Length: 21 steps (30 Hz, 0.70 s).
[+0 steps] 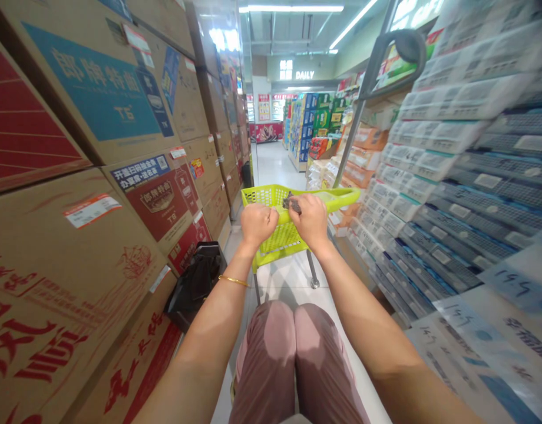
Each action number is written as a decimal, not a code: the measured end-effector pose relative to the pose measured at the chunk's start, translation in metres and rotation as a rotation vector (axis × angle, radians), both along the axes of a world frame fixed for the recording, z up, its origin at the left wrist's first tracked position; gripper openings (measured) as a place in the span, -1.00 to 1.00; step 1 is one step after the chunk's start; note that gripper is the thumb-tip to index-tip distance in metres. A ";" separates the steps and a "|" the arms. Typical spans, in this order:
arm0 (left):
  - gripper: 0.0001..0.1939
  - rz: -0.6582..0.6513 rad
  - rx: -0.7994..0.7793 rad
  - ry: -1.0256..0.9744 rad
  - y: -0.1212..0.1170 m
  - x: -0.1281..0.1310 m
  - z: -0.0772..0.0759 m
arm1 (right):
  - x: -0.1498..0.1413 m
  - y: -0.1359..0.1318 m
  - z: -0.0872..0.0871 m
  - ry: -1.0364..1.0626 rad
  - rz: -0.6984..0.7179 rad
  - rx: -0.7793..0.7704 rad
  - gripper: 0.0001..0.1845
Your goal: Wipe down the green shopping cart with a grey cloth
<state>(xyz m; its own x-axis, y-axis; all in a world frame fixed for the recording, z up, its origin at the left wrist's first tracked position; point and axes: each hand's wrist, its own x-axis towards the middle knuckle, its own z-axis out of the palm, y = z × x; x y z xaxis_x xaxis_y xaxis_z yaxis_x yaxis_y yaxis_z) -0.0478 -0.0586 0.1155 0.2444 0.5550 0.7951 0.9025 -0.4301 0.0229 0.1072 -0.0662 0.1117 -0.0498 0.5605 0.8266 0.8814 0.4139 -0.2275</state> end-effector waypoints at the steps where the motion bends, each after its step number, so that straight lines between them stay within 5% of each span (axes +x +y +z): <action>1: -0.58 -0.002 0.004 -0.003 0.000 0.000 0.000 | 0.005 0.003 0.001 0.009 0.003 -0.001 -0.74; 10: -0.57 -0.030 -0.016 -0.025 0.001 -0.006 0.000 | 0.038 0.015 0.007 0.103 -0.031 -0.040 -0.72; 21: -0.58 -0.005 -0.092 0.062 0.001 -0.042 0.006 | 0.002 -0.012 0.004 0.059 -0.098 -0.013 -0.73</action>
